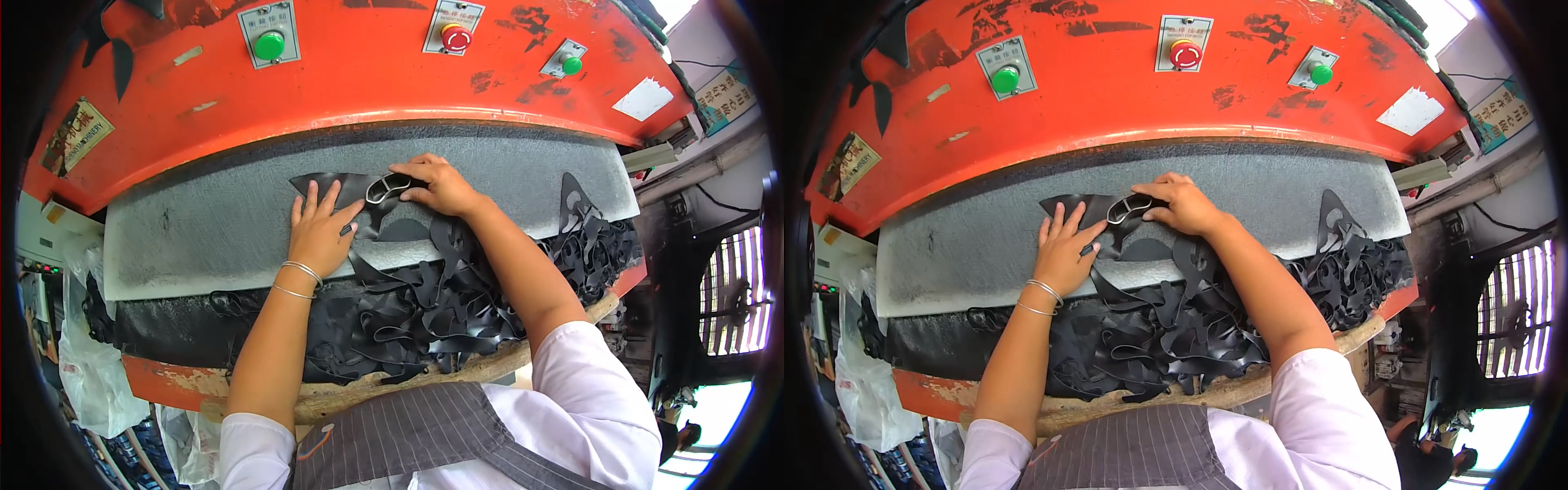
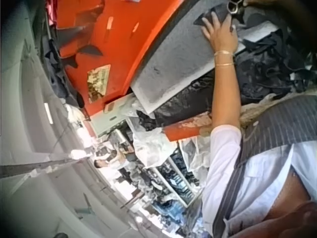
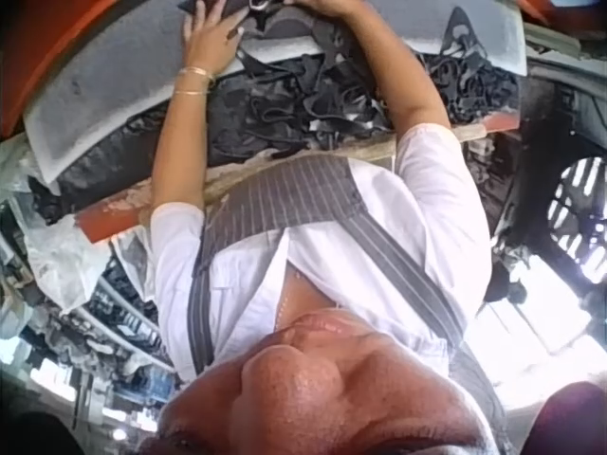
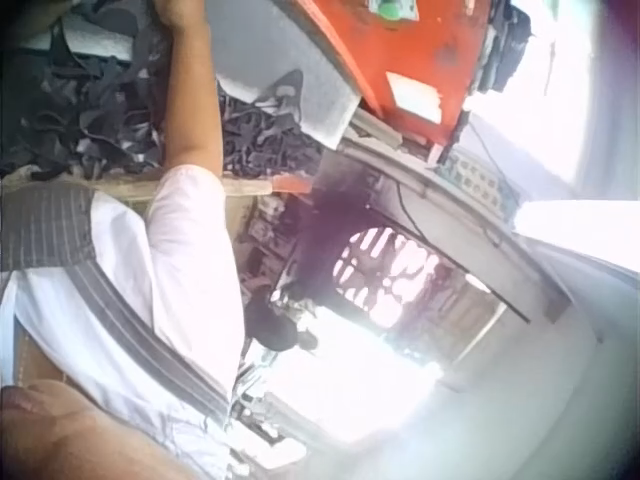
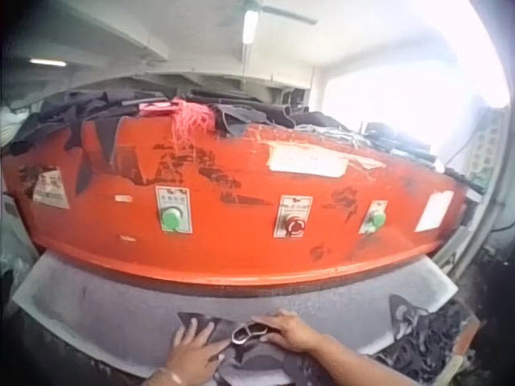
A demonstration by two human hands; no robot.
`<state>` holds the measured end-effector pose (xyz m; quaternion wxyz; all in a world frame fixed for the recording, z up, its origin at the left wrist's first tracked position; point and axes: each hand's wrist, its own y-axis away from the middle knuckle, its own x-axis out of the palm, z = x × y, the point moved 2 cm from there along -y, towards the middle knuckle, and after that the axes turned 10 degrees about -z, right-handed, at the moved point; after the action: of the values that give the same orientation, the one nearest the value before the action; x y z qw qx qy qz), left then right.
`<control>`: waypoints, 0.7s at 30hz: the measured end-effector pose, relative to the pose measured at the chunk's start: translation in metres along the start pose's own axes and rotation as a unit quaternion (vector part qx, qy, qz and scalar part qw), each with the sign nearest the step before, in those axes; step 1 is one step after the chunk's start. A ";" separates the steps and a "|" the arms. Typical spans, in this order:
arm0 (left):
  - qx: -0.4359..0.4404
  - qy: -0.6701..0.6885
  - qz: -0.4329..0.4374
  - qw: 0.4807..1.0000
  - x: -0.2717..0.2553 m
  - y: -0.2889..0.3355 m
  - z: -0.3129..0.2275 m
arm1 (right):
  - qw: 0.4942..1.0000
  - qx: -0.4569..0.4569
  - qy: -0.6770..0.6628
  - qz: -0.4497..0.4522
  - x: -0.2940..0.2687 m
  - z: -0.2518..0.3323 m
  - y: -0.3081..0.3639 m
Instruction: Cutting leather shapes using a hydraulic press and metal dies for shoe manufacturing.
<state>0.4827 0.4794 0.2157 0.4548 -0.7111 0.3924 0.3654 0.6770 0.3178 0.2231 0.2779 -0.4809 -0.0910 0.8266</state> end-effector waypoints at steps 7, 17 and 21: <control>-0.008 -0.009 0.032 0.999 0.008 0.003 -0.001 | 0.999 -0.018 0.011 -0.025 0.002 -0.010 0.010; -0.149 0.218 -0.159 0.951 -0.043 -0.004 -0.010 | 0.938 -0.024 0.066 -0.339 -0.102 0.025 0.038; -0.045 0.186 -0.367 0.910 -0.112 -0.022 -0.047 | 0.772 0.075 0.083 -0.625 -0.197 0.009 0.038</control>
<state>0.4619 0.4670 0.3367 0.4432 -0.8796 0.1649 0.0512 0.7305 0.1795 0.3583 0.7752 -0.3621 -0.2860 0.4314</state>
